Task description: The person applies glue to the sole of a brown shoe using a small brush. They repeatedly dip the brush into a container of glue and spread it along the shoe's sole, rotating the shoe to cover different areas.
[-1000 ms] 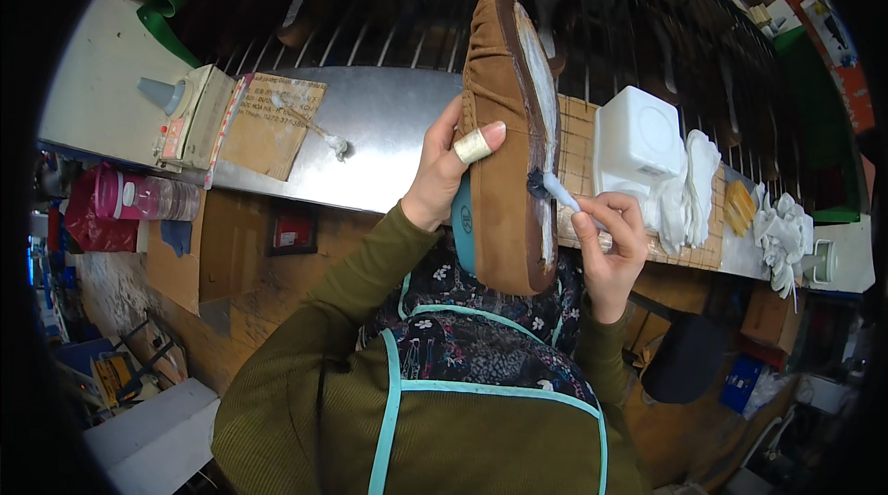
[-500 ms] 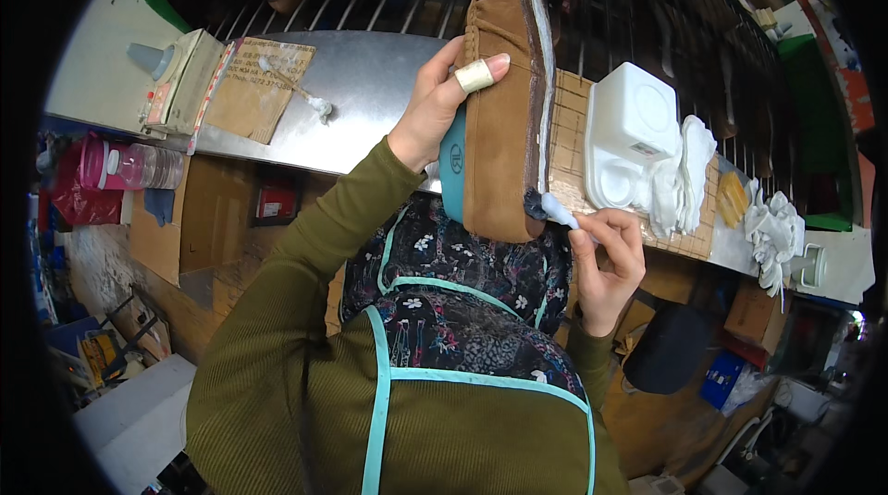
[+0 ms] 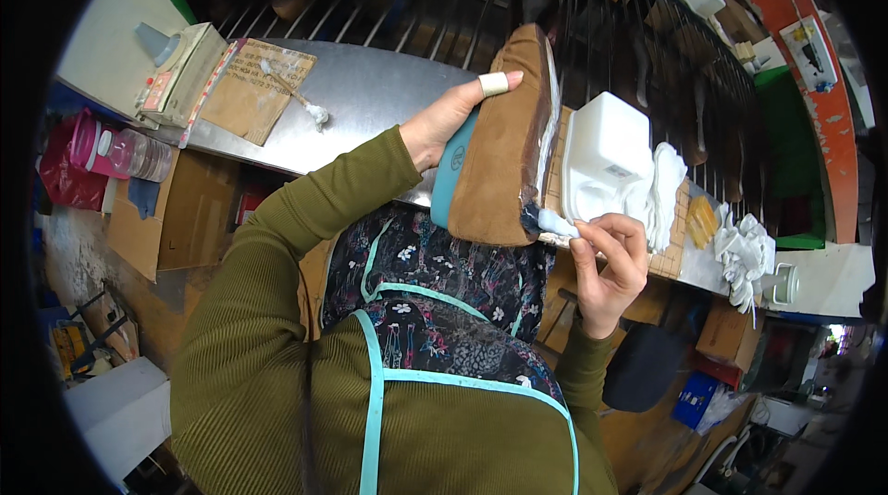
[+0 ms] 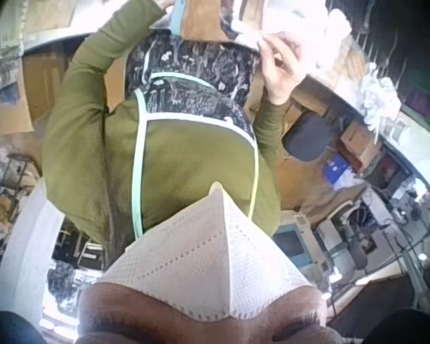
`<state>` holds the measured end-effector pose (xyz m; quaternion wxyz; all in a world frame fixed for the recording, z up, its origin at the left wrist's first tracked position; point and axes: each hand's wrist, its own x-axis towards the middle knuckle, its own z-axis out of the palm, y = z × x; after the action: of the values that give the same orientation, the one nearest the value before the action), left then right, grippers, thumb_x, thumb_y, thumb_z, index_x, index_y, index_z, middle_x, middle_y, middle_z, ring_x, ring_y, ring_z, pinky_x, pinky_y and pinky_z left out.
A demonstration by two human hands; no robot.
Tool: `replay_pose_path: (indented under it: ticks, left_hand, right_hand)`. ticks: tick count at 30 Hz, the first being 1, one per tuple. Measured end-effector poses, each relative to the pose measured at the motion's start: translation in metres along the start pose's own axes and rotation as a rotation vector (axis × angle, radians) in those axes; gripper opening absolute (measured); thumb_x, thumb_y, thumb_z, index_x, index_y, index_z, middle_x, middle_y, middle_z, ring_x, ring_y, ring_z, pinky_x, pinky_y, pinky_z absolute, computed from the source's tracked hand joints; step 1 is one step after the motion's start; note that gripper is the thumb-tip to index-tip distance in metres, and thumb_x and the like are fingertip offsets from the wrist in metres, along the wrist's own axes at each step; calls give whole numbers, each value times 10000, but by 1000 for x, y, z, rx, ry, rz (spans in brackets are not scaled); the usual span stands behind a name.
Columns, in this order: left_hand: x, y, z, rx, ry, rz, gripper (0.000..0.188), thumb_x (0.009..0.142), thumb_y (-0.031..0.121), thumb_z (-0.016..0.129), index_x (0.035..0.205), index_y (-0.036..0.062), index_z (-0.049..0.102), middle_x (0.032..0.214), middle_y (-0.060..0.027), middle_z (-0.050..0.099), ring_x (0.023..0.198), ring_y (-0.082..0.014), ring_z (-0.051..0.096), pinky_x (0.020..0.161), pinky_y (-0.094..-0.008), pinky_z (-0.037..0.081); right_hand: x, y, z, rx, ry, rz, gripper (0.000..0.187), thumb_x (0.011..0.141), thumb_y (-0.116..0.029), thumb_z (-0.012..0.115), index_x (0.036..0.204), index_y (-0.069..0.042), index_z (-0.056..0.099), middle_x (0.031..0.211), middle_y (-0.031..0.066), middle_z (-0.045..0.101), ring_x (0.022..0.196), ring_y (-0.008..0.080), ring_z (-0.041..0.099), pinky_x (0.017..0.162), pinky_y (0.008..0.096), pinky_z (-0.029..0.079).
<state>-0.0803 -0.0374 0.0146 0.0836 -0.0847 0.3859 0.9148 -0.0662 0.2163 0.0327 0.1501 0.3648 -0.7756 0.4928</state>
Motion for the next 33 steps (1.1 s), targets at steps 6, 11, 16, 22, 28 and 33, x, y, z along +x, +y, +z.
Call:
replay_pose_path:
  ticks: [6, 11, 16, 22, 28, 33]
  left_hand:
    - [-8, -1, 4, -148, -59, -159, 501, 845, 431, 654, 1162, 53, 568, 1050, -99, 649, 894, -169, 652, 782, -305, 556]
    - [-25, -4, 4, -198, -140, -244, 516, 844, 438, 654, 1167, 46, 563, 1081, -114, 639, 902, -186, 650, 789, -320, 555]
    - [-55, -10, 5, 48, -230, -90, 466, 863, 441, 610, 1154, 77, 589, 1067, -81, 654, 933, -182, 647, 817, -324, 536]
    - [-107, 19, 45, 827, -255, 103, 399, 807, 168, 740, 1127, -1, 574, 1038, -76, 653, 927, -156, 649, 739, -277, 555]
    - [-103, -40, -20, -194, -717, -336, 358, 1002, 102, 404, 1285, -117, 398, 1154, -280, 552, 1038, -329, 613, 907, -380, 561]
    - [-84, -76, -39, -440, -378, -875, 632, 1008, 402, 323, 1365, -118, 289, 1311, -319, 399, 1225, -408, 453, 1046, -509, 409]
  right_hand:
    - [26, -4, 0, 96, -33, -141, 230, 668, -8, 772, 889, -53, 730, 861, 70, 597, 783, 173, 539, 636, 261, 446]
    - [52, -12, 4, 184, -152, -234, 227, 666, -10, 772, 885, -51, 729, 865, 75, 599, 778, 174, 537, 626, 260, 446]
    - [74, -19, 18, 308, -290, -303, 199, 695, -55, 781, 888, -55, 733, 891, 69, 592, 800, 174, 558, 633, 255, 466]
    - [95, -20, 38, 477, -491, -294, 189, 709, -88, 788, 888, -45, 742, 899, 69, 581, 818, 173, 574, 648, 269, 477]
    - [111, -13, 67, 662, -765, -308, 195, 698, -102, 798, 884, -62, 755, 892, 62, 591, 803, 158, 579, 656, 275, 472]
    - [118, -5, 69, 638, -917, -289, 214, 700, -112, 798, 908, -77, 757, 901, 57, 596, 808, 155, 572, 655, 282, 460]
